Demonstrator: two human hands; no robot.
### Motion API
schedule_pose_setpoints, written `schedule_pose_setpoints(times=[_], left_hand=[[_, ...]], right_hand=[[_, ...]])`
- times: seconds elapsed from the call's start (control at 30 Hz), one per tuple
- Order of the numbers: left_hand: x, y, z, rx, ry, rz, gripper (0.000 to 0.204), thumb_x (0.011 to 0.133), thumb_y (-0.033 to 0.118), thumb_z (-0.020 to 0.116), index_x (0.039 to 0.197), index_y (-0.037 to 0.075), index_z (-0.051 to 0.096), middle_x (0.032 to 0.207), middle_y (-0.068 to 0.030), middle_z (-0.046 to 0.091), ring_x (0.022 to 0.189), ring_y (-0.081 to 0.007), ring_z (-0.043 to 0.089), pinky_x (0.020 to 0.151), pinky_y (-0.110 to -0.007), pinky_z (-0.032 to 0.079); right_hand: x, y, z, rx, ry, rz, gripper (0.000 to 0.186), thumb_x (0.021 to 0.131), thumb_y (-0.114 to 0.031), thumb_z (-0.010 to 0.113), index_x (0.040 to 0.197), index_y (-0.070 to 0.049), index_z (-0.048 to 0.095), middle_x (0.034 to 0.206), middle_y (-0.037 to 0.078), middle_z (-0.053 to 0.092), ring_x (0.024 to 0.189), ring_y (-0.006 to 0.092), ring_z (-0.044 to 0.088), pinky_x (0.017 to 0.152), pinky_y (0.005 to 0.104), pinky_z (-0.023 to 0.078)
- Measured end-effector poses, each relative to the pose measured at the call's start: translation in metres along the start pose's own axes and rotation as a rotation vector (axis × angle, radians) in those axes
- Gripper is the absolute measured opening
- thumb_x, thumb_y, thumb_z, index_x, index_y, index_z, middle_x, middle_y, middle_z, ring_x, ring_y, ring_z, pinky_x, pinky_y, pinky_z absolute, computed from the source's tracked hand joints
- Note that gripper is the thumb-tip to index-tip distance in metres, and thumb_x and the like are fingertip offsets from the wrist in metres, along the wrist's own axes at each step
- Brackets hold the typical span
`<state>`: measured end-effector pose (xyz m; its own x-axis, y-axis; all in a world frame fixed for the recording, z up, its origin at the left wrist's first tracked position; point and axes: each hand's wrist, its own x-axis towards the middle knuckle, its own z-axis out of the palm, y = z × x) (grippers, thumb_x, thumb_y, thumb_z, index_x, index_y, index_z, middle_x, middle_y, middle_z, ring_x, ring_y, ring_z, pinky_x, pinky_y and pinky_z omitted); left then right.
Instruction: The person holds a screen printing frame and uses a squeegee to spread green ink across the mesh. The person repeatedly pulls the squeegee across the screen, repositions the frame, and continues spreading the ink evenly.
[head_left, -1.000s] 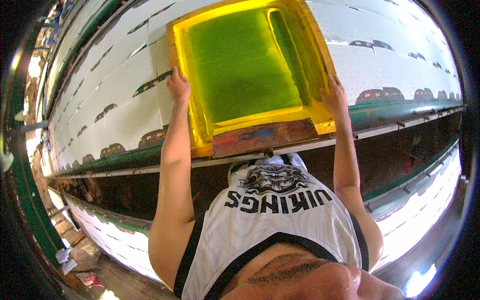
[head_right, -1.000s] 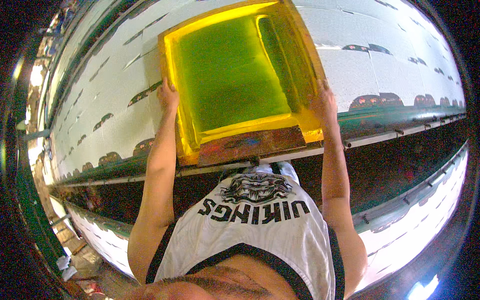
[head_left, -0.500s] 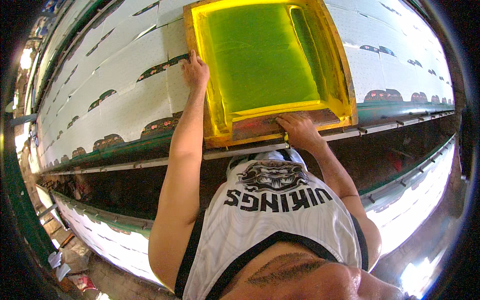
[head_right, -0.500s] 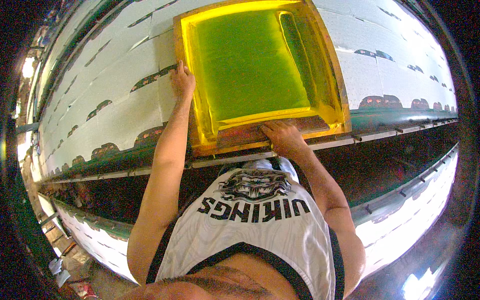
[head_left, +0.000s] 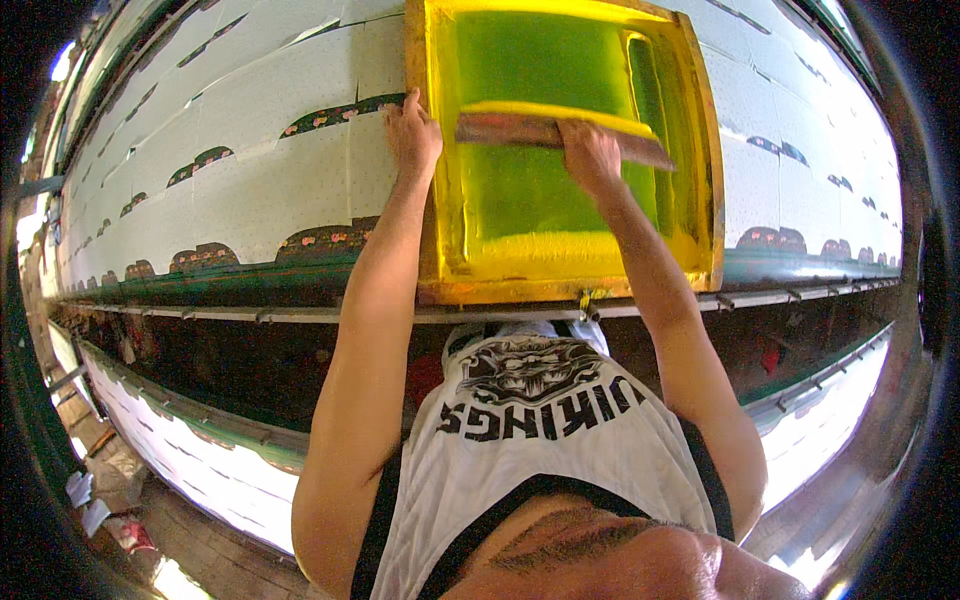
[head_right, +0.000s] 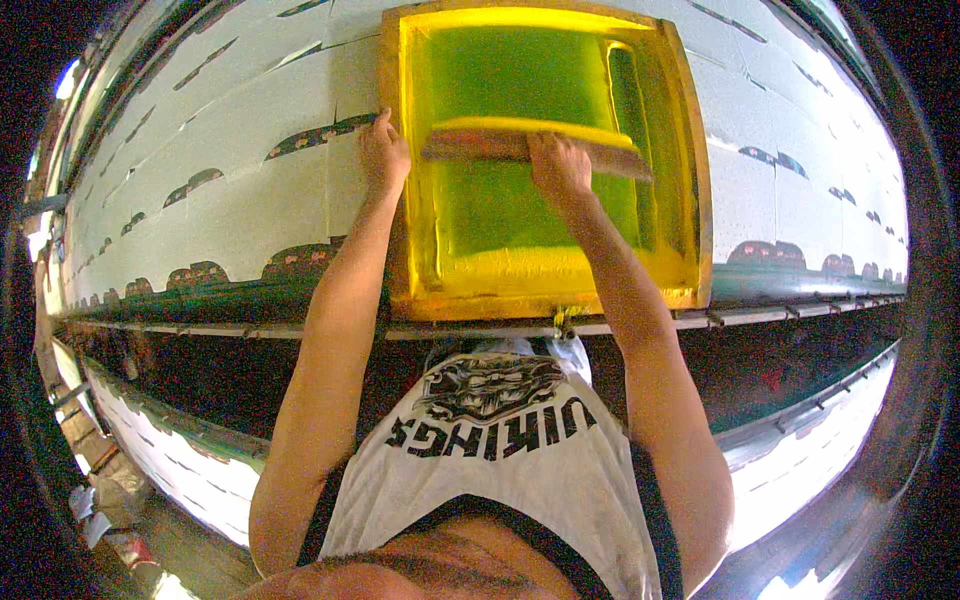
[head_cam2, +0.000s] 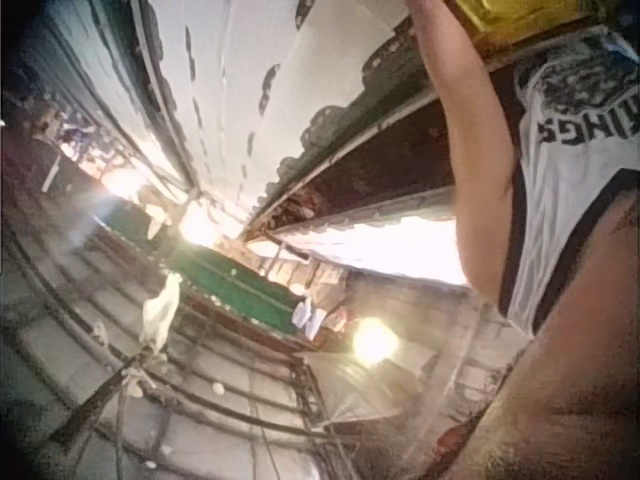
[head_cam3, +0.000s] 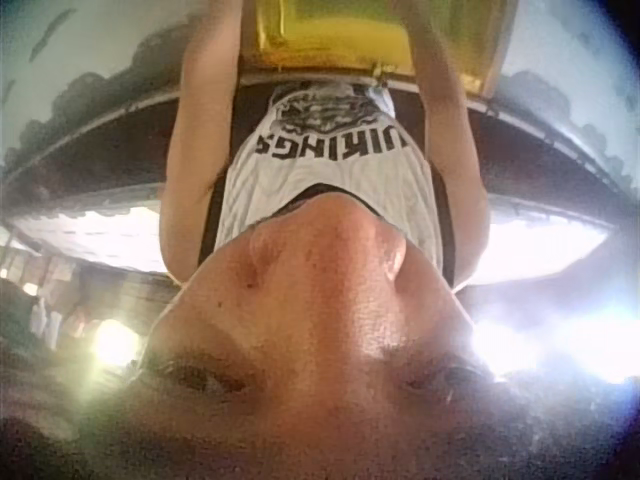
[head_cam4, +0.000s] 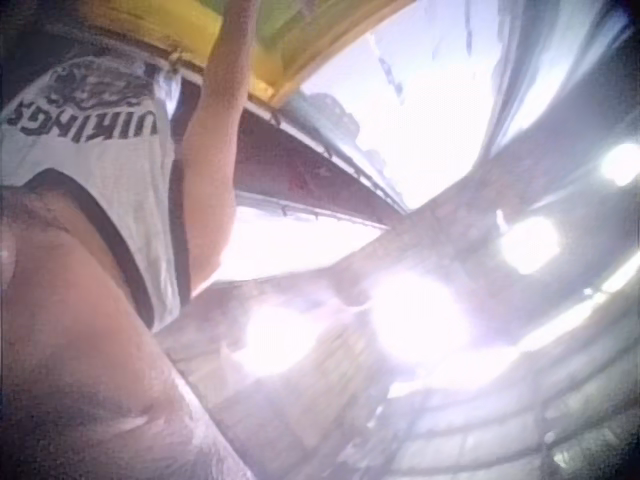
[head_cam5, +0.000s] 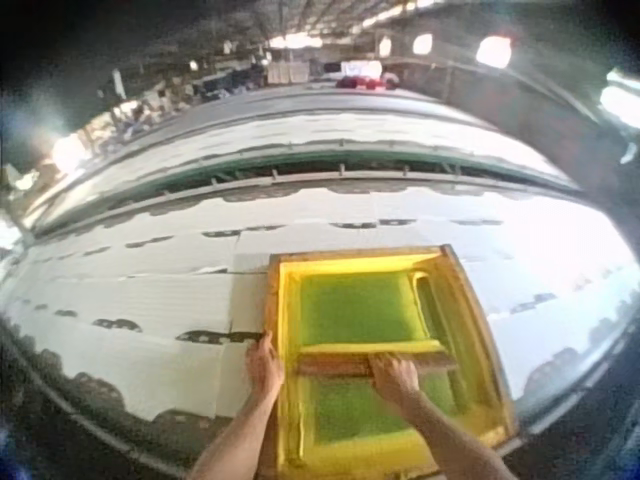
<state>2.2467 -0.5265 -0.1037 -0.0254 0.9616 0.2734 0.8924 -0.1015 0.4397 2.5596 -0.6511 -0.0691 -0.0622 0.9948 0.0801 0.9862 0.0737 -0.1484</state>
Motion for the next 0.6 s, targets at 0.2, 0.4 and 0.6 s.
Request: schedule_pose_setpoints(times=[0.2, 0.4, 0.6], left_hand=[[0.003, 0.021, -0.003, -0.054, 0.024, -0.065, 0.038, 0.112, 0.030, 0.052, 0.138, 0.008, 0.067, 0.132, -0.0279, 0.069, 0.128, -0.0507, 0.060, 0.110, -0.059, 0.047], [0.000, 0.012, 0.002, 0.102, 0.099, 0.047, 0.040, 0.111, 0.034, 0.054, 0.135, 0.005, 0.067, 0.124, -0.0261, 0.071, 0.117, -0.0482, 0.064, 0.104, -0.058, 0.051], [0.003, 0.025, 0.007, 0.126, 0.032, 0.010, 0.039, 0.109, 0.033, 0.059, 0.136, 0.006, 0.066, 0.126, -0.0266, 0.071, 0.118, -0.0466, 0.065, 0.102, -0.057, 0.053]], right_hand=[[0.177, 0.059, -0.008, -0.077, -0.130, 0.019, 0.026, 0.099, -0.024, 0.061, 0.116, -0.010, 0.075, 0.110, 0.021, 0.079, 0.101, 0.0425, 0.078, 0.088, 0.0568, 0.064], [0.287, 0.099, -0.023, -0.135, -0.150, -0.134, 0.026, 0.091, -0.022, 0.066, 0.103, -0.003, 0.080, 0.103, 0.024, 0.079, 0.097, 0.0432, 0.078, 0.086, 0.0569, 0.063], [0.294, 0.131, -0.066, -0.082, -0.096, -0.100, 0.028, 0.085, -0.015, 0.067, 0.101, 0.004, 0.080, 0.103, 0.030, 0.078, 0.099, 0.0451, 0.077, 0.085, 0.0575, 0.063]])
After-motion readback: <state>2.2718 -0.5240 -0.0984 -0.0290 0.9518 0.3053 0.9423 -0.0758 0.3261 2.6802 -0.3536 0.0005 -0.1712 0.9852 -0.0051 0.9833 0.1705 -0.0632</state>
